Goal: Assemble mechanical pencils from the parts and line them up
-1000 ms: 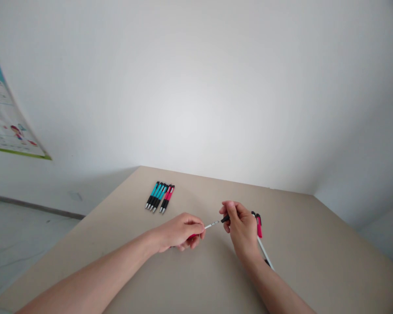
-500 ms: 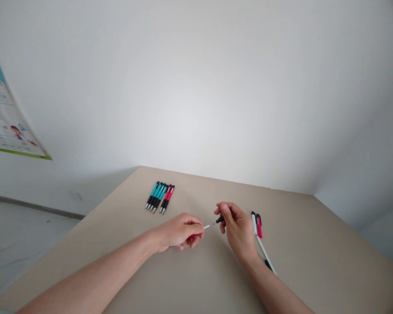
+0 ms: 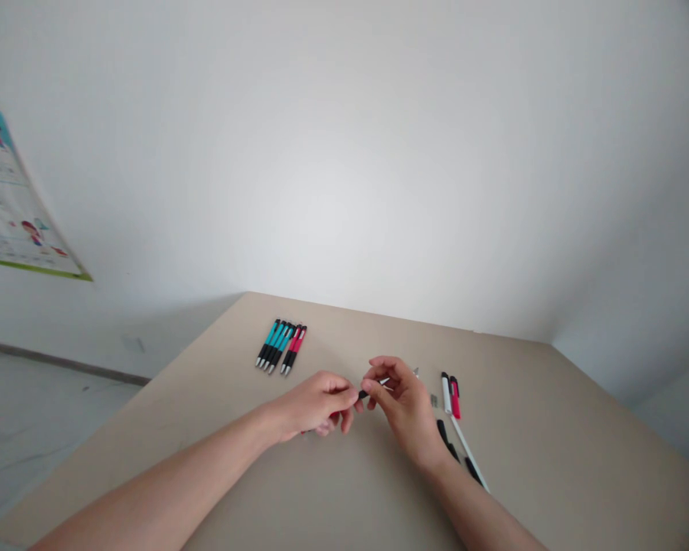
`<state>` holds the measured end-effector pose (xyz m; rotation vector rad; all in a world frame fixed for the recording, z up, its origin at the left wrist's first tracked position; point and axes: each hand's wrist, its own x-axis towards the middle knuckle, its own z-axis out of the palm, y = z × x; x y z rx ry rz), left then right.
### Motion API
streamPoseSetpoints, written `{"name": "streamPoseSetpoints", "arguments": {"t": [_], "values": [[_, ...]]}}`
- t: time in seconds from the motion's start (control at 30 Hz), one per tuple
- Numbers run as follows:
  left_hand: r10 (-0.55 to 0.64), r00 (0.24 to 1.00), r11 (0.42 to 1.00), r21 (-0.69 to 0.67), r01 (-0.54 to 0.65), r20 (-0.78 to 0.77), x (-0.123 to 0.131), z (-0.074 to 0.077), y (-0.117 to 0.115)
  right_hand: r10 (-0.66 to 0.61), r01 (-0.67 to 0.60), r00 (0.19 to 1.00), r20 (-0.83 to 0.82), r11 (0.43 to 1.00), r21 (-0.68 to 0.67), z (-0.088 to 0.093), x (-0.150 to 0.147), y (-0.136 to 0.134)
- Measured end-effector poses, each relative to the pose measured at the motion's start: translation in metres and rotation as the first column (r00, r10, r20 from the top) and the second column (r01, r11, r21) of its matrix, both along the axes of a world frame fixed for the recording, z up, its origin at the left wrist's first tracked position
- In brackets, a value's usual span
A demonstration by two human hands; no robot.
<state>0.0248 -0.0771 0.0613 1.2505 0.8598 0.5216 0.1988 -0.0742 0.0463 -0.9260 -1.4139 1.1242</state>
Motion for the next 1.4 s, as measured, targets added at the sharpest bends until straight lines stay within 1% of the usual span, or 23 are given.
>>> {"name": "streamPoseSetpoints", "arguments": {"t": [0.1, 0.2, 0.27, 0.33, 0.4, 0.43, 0.53, 0.7, 0.83, 0.97, 1.1, 1.23, 1.33, 1.4], "values": [[0.029, 0.999, 0.998, -0.056, -0.026, 0.046, -0.0009, 0.0011, 0.0002, 0.029, -0.028, 0.999, -0.018, 0.999, 0.015, 0.0021, 0.0052, -0.0007], [0.053, 0.996, 0.996, -0.077, -0.047, 0.074, -0.0021, 0.002, 0.0006, 0.04, -0.039, 0.999, 0.011, 0.999, -0.017, 0.0032, 0.0087, -0.0002], [0.039, 0.995, 0.994, -0.105, -0.029, 0.095, -0.0028, 0.0026, 0.001, 0.007, -0.005, 0.998, 0.058, 0.999, -0.038, 0.0029, 0.0093, 0.0012], [0.027, 0.992, 0.986, -0.167, -0.005, 0.127, -0.0035, 0.0029, 0.0014, -0.017, 0.02, 0.996, 0.091, 0.999, -0.039, 0.0025, 0.0094, 0.0029], [0.019, 0.988, 0.977, -0.214, 0.014, 0.156, -0.0041, 0.0028, 0.0017, -0.024, 0.029, 0.991, 0.132, 0.999, -0.041, 0.0024, 0.0101, 0.0042], [0.015, 0.987, 0.976, -0.216, 0.021, 0.161, -0.0044, 0.0025, 0.0017, -0.022, 0.029, 0.988, 0.154, 0.999, -0.044, 0.0024, 0.0106, 0.0044], [0.005, 0.988, 0.984, -0.177, 0.023, 0.152, -0.0049, 0.0008, 0.0014, -0.014, 0.026, 0.982, 0.189, 0.998, -0.06, 0.0024, 0.0116, 0.0036], [0.043, 0.989, 0.99, -0.142, -0.023, 0.139, -0.0046, -0.0036, 0.0022, 0.086, -0.077, 0.992, 0.097, 0.993, -0.087, 0.0029, 0.009, 0.0004], [0.035, 0.99, 0.989, -0.145, -0.015, 0.134, -0.0045, -0.0061, 0.003, 0.11, -0.085, 0.982, 0.153, 0.984, -0.158, 0.0025, 0.0076, 0.002], [0.058, 0.988, 0.993, -0.114, -0.042, 0.145, -0.002, -0.0014, 0.0003, 0.112, -0.081, 0.982, 0.152, 0.977, -0.196, -0.0019, 0.0081, 0.0064], [0.082, 0.982, 0.995, -0.073, -0.071, 0.168, 0.002, 0.0034, -0.003, 0.107, -0.081, 0.988, 0.108, 0.972, -0.219, -0.0055, 0.0059, 0.0071], [0.11, 0.981, 0.993, -0.065, -0.101, 0.161, 0.0031, 0.0002, -0.0029, 0.12, -0.105, 0.991, 0.056, 0.97, -0.222, -0.0035, 0.0031, 0.0026], [0.105, 0.979, 0.993, -0.078, -0.093, 0.174, 0.0012, -0.0021, -0.0019, 0.176, -0.177, 0.984, -0.023, 0.968, -0.178, -0.0001, 0.0028, -0.0006], [0.095, 0.981, 0.994, -0.074, -0.083, 0.172, -0.0001, -0.0018, -0.0016, 0.207, -0.211, 0.977, -0.043, 0.964, -0.159, 0.001, 0.0032, -0.0008]]}}
